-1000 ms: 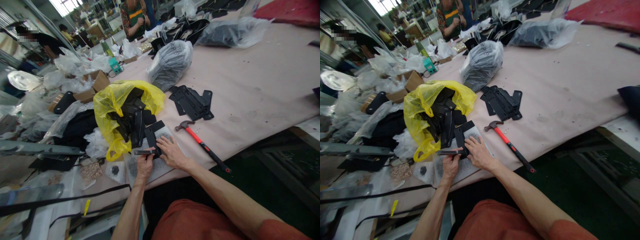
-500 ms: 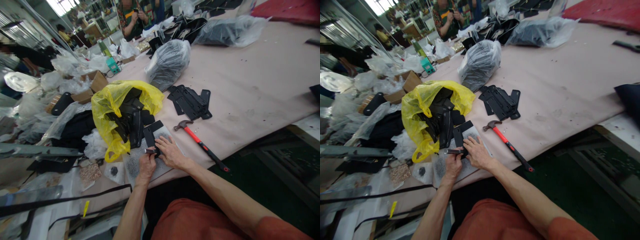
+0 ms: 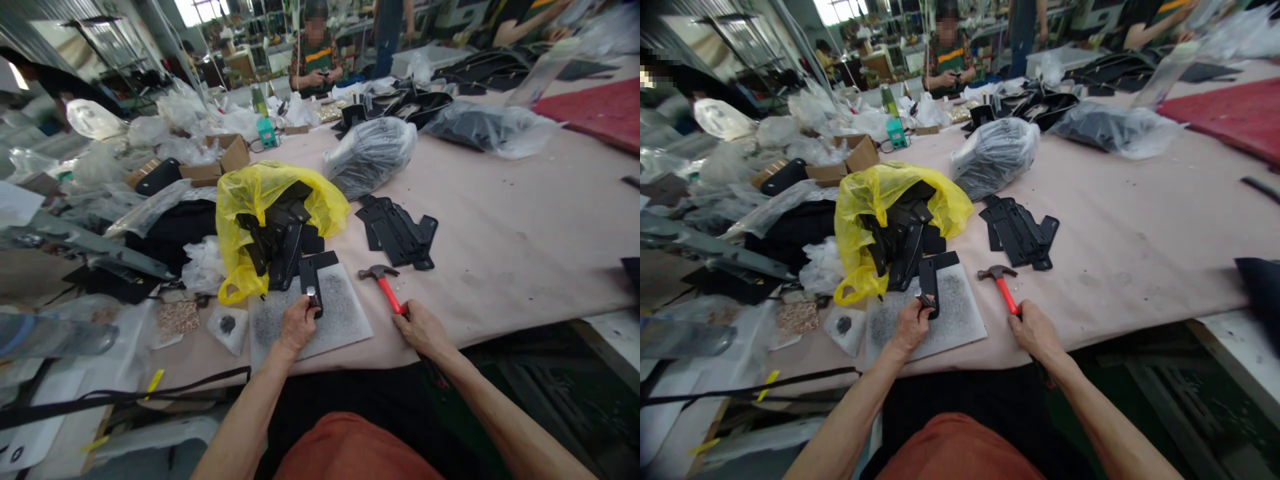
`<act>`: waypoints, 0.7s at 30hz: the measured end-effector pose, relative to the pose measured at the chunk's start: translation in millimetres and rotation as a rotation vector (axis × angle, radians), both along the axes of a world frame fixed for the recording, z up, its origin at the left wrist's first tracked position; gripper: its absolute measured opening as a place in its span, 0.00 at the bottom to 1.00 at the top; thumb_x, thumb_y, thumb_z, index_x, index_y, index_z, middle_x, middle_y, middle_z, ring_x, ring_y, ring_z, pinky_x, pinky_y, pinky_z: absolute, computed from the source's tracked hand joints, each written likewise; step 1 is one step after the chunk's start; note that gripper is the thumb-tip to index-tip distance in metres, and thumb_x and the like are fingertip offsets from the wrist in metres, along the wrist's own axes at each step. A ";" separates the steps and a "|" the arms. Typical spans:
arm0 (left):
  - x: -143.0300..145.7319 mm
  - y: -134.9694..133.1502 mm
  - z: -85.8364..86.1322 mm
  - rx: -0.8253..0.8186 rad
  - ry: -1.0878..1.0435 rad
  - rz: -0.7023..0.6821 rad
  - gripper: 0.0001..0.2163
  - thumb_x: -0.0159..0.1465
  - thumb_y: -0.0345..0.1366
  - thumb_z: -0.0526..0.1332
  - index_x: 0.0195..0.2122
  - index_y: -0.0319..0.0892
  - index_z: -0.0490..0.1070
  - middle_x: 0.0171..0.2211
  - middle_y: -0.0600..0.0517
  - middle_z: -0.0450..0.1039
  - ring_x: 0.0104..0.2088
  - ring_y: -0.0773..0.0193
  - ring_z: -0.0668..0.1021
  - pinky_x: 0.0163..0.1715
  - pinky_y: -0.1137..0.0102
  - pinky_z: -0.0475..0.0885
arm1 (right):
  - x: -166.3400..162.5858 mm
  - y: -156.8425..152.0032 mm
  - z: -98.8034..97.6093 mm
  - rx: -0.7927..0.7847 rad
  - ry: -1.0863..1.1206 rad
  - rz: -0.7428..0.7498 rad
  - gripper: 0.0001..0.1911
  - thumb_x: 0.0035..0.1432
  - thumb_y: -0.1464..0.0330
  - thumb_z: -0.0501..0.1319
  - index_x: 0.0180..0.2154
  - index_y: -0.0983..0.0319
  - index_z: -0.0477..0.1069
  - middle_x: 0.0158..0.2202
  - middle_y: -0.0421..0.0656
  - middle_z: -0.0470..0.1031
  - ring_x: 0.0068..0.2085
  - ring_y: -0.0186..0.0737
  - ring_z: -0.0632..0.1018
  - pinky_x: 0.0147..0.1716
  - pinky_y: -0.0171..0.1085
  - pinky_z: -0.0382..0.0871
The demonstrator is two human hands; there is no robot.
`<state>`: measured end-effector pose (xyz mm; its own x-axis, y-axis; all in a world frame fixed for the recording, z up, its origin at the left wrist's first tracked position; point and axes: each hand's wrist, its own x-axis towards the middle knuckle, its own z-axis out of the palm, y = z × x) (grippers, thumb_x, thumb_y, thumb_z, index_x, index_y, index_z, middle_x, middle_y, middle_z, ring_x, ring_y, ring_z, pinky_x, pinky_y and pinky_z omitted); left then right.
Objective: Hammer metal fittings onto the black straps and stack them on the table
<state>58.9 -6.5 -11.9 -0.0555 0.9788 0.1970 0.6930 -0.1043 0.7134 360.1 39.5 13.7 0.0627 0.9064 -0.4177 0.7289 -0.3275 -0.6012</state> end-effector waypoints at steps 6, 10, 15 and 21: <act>0.1 -0.1 -1.5 0.023 -0.017 0.004 0.07 0.64 0.30 0.56 0.41 0.44 0.70 0.37 0.48 0.77 0.41 0.56 0.80 0.42 0.64 0.73 | -24.6 -10.1 38.2 -0.402 0.610 -0.225 0.07 0.60 0.66 0.54 0.29 0.60 0.61 0.20 0.32 0.57 0.16 0.26 0.57 0.13 0.28 0.51; -1.2 0.9 -5.7 0.052 -0.022 -0.004 0.07 0.64 0.30 0.56 0.41 0.45 0.70 0.36 0.48 0.77 0.39 0.55 0.80 0.39 0.64 0.74 | -42.6 -4.7 130.9 0.075 0.617 -0.125 0.16 0.63 0.55 0.55 0.31 0.60 0.64 0.18 0.32 0.58 0.15 0.27 0.58 0.11 0.28 0.50; -1.9 0.0 -6.2 0.038 0.008 0.010 0.07 0.64 0.31 0.56 0.41 0.45 0.70 0.35 0.49 0.77 0.39 0.55 0.80 0.39 0.64 0.73 | -67.1 -9.3 211.9 1.043 0.516 -0.074 0.15 0.67 0.56 0.53 0.36 0.60 0.67 0.22 0.36 0.64 0.19 0.31 0.67 0.18 0.31 0.59; -1.0 -0.3 -6.1 0.049 -0.004 -0.012 0.07 0.64 0.30 0.56 0.41 0.46 0.70 0.35 0.49 0.76 0.38 0.56 0.79 0.38 0.65 0.72 | -68.4 -24.4 170.5 0.848 -0.208 0.703 0.14 0.65 0.64 0.54 0.26 0.59 0.61 0.17 0.36 0.63 0.16 0.31 0.59 0.19 0.36 0.44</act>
<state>57.9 -6.7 -18.0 -0.0449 0.9687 0.2443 0.6886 -0.1471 0.7101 291.7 15.1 184.2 -0.5782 0.7542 0.3111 0.7028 0.6541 -0.2795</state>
